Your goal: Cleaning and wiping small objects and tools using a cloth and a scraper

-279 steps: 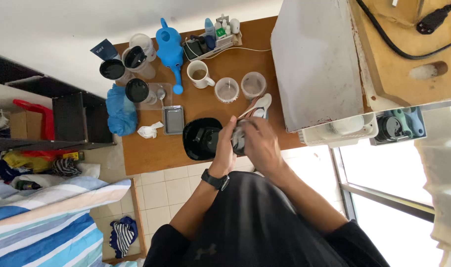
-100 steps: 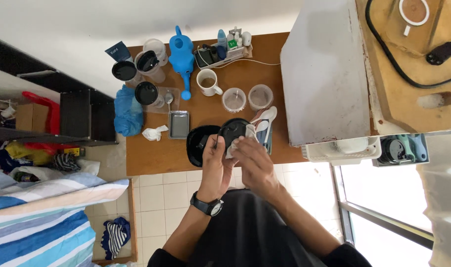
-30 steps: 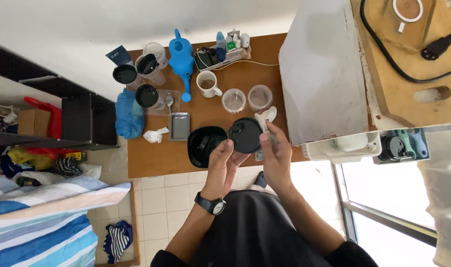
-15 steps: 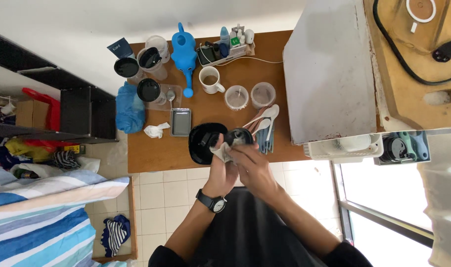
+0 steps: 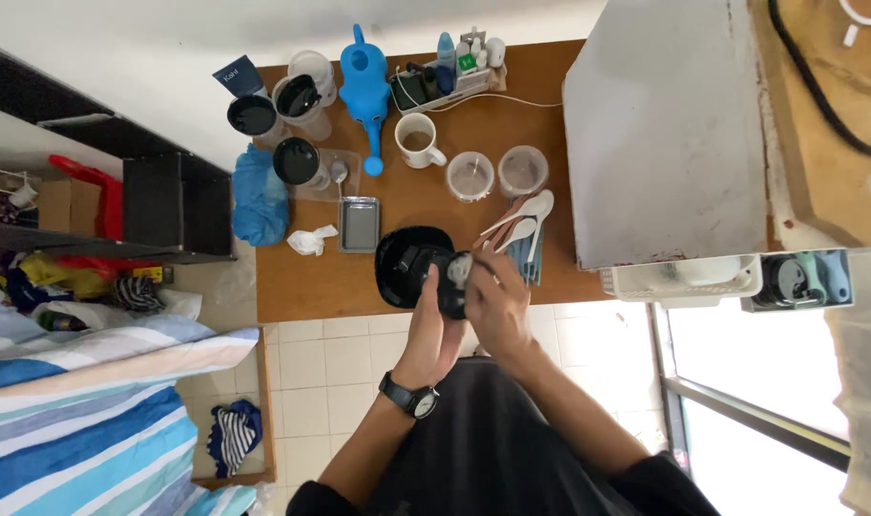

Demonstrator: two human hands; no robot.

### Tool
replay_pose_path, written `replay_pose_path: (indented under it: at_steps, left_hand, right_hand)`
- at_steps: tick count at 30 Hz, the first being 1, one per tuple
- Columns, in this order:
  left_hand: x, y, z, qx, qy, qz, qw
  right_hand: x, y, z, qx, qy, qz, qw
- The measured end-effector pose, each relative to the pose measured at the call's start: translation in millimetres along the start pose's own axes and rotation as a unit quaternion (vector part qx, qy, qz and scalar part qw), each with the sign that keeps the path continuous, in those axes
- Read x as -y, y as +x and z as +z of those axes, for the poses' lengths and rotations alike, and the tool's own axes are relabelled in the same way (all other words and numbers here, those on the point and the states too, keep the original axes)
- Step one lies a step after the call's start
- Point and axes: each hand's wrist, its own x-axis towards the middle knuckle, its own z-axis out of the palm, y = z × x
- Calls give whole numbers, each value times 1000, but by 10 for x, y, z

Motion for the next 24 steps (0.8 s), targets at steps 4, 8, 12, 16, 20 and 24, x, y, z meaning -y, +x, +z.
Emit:
replay_pose_path:
  at_steps: [4,8,12,16,20,24]
  left_hand:
    - [-22,93,-250,-73,-11,5,997]
    - [-263,20,-75,-136,-48,20,989]
    - [-304,79,-518,-170,-58,69,981]
    - [-405,92,-637,-160,42,84,983]
    - [-325,84,-753,-74,258,125,955]
    - [-159,24,-864,32,430,191,882]
  right_hand:
    - [59,-339,189,118,66,63,989]
    - [-59,-344,118,52,207,249,945]
    - [-734,-754,221,-34,137,390,910]
    - [-1177,-847,656,59,51,467,881]
    - [-1150,-815,862,84,88,482,868]
    - [-999,-988,580,114,78,458,878]
